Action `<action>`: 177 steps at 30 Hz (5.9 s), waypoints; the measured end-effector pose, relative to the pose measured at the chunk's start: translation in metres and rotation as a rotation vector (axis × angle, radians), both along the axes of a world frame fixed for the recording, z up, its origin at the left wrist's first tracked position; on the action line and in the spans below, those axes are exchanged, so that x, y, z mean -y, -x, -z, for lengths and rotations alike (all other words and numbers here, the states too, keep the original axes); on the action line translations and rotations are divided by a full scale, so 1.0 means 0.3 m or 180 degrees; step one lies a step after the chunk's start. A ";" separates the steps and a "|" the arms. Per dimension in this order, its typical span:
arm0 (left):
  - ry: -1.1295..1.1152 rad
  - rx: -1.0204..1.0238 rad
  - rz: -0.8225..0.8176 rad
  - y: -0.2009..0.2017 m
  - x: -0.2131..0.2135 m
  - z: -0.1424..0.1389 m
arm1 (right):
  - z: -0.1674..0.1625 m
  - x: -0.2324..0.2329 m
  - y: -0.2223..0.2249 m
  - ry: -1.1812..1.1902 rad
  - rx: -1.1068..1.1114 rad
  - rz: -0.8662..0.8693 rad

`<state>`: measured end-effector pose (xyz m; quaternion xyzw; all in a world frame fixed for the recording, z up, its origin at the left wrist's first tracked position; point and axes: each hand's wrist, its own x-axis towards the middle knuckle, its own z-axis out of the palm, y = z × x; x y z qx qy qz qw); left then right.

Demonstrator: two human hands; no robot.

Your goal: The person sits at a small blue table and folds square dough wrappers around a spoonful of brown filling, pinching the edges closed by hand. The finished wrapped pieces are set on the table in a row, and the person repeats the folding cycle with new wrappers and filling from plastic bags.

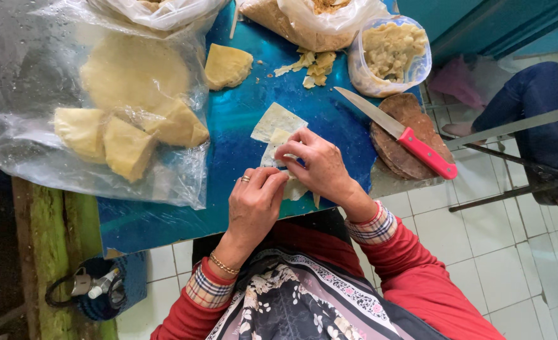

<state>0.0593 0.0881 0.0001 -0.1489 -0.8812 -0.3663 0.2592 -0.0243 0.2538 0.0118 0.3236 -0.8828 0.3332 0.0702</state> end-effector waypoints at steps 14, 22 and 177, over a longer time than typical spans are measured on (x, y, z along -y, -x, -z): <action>-0.0010 0.0052 0.0031 -0.002 0.003 -0.003 | 0.003 -0.010 -0.013 0.0151 -0.0050 0.0149; 0.0002 0.0035 0.0029 -0.002 0.003 -0.007 | -0.015 0.003 0.004 -0.0164 -0.0395 0.0165; 0.0301 0.0227 -0.0014 0.137 0.095 -0.031 | -0.067 -0.154 -0.043 -0.0326 -0.0079 0.0018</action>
